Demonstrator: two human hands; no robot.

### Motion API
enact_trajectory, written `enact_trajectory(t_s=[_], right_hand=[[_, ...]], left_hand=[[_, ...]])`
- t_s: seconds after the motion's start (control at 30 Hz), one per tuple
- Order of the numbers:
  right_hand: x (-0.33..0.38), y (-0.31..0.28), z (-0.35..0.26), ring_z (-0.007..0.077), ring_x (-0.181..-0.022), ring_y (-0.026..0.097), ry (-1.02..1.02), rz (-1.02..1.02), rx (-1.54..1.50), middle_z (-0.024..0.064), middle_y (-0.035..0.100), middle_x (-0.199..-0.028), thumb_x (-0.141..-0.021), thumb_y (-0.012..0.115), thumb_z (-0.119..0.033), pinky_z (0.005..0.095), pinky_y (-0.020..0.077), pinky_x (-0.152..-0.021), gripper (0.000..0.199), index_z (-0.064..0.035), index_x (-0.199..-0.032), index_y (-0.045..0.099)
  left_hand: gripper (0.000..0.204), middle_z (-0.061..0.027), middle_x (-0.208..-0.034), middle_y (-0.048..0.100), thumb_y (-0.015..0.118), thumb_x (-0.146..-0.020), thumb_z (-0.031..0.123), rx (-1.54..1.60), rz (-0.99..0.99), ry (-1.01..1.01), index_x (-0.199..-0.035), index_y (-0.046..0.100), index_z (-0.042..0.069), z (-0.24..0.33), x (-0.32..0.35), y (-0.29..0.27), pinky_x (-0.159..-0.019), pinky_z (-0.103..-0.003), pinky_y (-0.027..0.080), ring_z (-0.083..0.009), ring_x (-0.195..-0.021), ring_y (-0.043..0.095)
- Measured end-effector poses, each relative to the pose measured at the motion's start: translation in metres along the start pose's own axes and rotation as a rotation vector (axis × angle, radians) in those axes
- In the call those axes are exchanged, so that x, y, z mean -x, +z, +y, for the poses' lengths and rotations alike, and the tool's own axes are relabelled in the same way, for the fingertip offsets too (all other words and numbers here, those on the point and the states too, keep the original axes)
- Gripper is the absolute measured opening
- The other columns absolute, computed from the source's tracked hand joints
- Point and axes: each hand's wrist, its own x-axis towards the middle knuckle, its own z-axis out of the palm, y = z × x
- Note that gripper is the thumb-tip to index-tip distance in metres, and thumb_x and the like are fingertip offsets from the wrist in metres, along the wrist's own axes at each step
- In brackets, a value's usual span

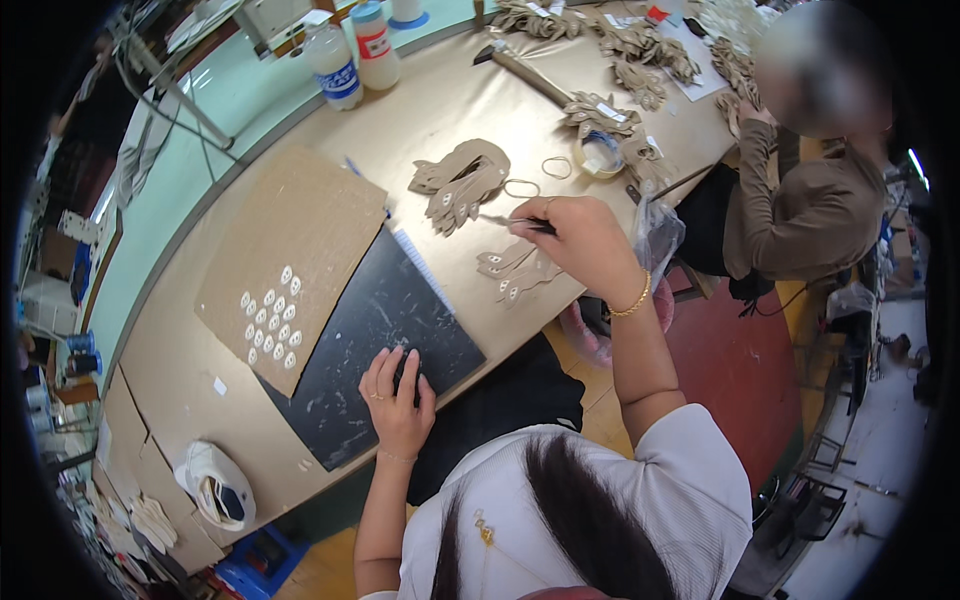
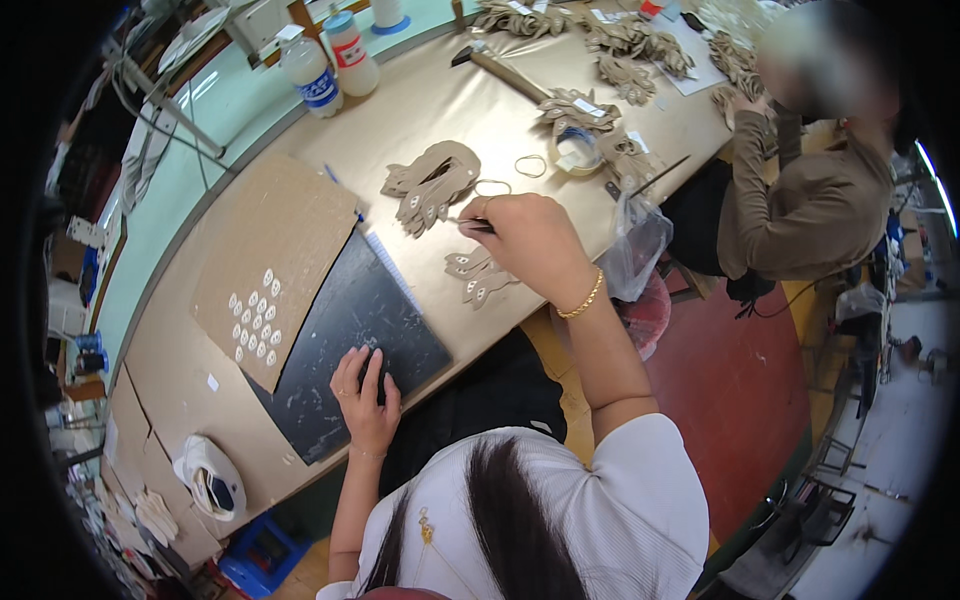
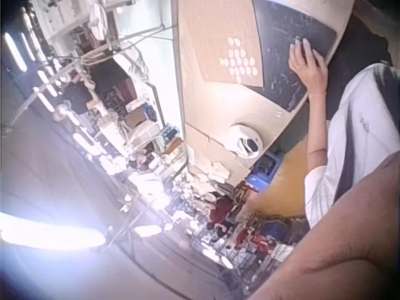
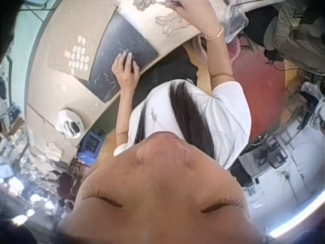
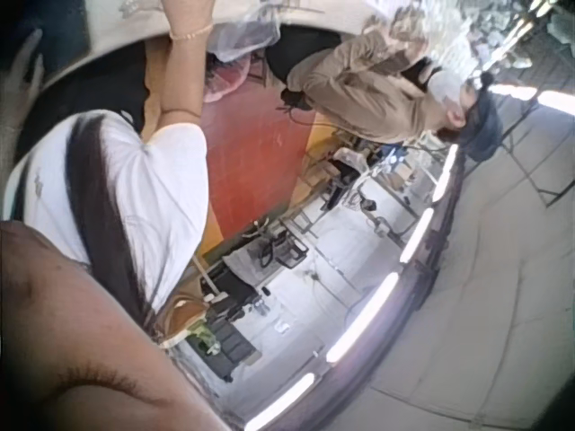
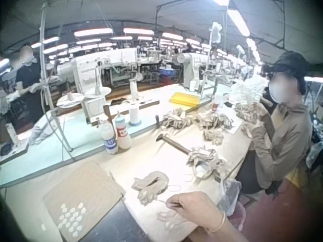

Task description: The person places small white circular inserts into beige shoe part cutouts on a workbench. She repeatedly picks up inserts and parts, aligns them, and sets the assembled pieces aside. She also retrieves a stack of white fabric pieces from a nearby table and places them on the workbench.

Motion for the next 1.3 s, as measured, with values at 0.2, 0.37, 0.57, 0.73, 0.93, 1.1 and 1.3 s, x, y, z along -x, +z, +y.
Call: enact_trajectory(t_s=[0.2, 0.37, 0.57, 0.73, 0.93, 1.1, 1.3], right_hand=[[0.002, 0.014, -0.011, 0.025, -0.071, 0.07, -0.008, -0.091, -0.155, 0.0148, 0.073, -0.085, -0.087, 0.073, -0.015, 0.0321, 0.053, -0.065, 0.019, -0.0015, -0.1, 0.074], [0.006, 0.022, -0.011, 0.0101, -0.069, 0.064, 0.192, -0.198, -0.48, 0.0079, 0.072, -0.078, -0.089, 0.073, -0.013, 0.0262, 0.0503, -0.065, 0.021, 0.0002, -0.105, 0.073], [0.021, 0.046, 0.087, 0.0062, -0.072, 0.06, 0.334, -0.203, -0.379, 0.0015, 0.07, -0.08, -0.089, 0.074, -0.014, 0.0244, 0.0496, -0.066, 0.023, 0.0029, -0.105, 0.072], [0.023, 0.055, 0.118, 0.0056, -0.072, 0.06, 0.458, -0.219, -0.476, 0.0001, 0.069, -0.079, -0.091, 0.073, -0.016, 0.0238, 0.0503, -0.066, 0.023, 0.0035, -0.104, 0.072], [0.019, 0.055, 0.107, 0.0045, -0.071, 0.057, 0.438, -0.174, -0.541, -0.0015, 0.065, -0.082, -0.091, 0.074, -0.015, 0.0219, 0.0491, -0.065, 0.028, 0.0029, -0.112, 0.069], [0.036, 0.063, 0.106, 0.0063, -0.071, 0.053, 0.422, -0.088, -0.491, -0.0031, 0.056, -0.083, -0.085, 0.078, -0.01, 0.0236, 0.0482, -0.066, 0.039, 0.0008, -0.121, 0.066], [0.04, 0.07, 0.1, 0.0155, -0.073, 0.061, 0.4, 0.042, -0.437, 0.0084, 0.067, -0.088, -0.083, 0.077, -0.009, 0.0303, 0.0515, -0.069, 0.039, -0.0019, -0.12, 0.068]], left_hand=[[0.045, -0.0138, -0.129, 0.058, 0.069, -0.08, 0.002, 0.013, 0.016, -0.012, -0.124, 0.065, 0.006, -0.001, 0.001, 0.0, -0.101, -0.048, 0.04, -0.0339, -0.124, 0.053], [0.044, -0.0138, -0.128, 0.058, 0.069, -0.079, 0.001, 0.011, 0.019, -0.017, -0.123, 0.065, 0.006, -0.002, 0.001, 0.0, -0.1, -0.048, 0.041, -0.0336, -0.122, 0.054], [0.044, -0.0133, -0.127, 0.058, 0.069, -0.079, 0.002, 0.018, 0.002, -0.024, -0.123, 0.065, 0.007, 0.001, -0.001, 0.002, -0.1, -0.048, 0.041, -0.0332, -0.121, 0.055], [0.042, -0.0127, -0.127, 0.058, 0.069, -0.079, 0.002, 0.011, -0.02, -0.024, -0.121, 0.066, 0.006, 0.001, -0.002, 0.001, -0.1, -0.047, 0.04, -0.0323, -0.121, 0.055], [0.042, -0.0122, -0.127, 0.058, 0.069, -0.079, 0.002, -0.006, -0.018, -0.029, -0.121, 0.066, 0.006, -0.001, -0.002, 0.002, -0.1, -0.047, 0.04, -0.0316, -0.121, 0.056], [0.042, -0.0121, -0.127, 0.058, 0.069, -0.08, 0.002, -0.004, -0.02, -0.029, -0.121, 0.066, 0.007, -0.001, -0.001, 0.001, -0.099, -0.047, 0.041, -0.0315, -0.12, 0.056], [0.042, -0.0124, -0.126, 0.058, 0.069, -0.079, 0.001, 0.021, -0.009, -0.014, -0.121, 0.066, 0.006, -0.001, -0.002, 0.0, -0.098, -0.046, 0.041, -0.0316, -0.119, 0.056]])
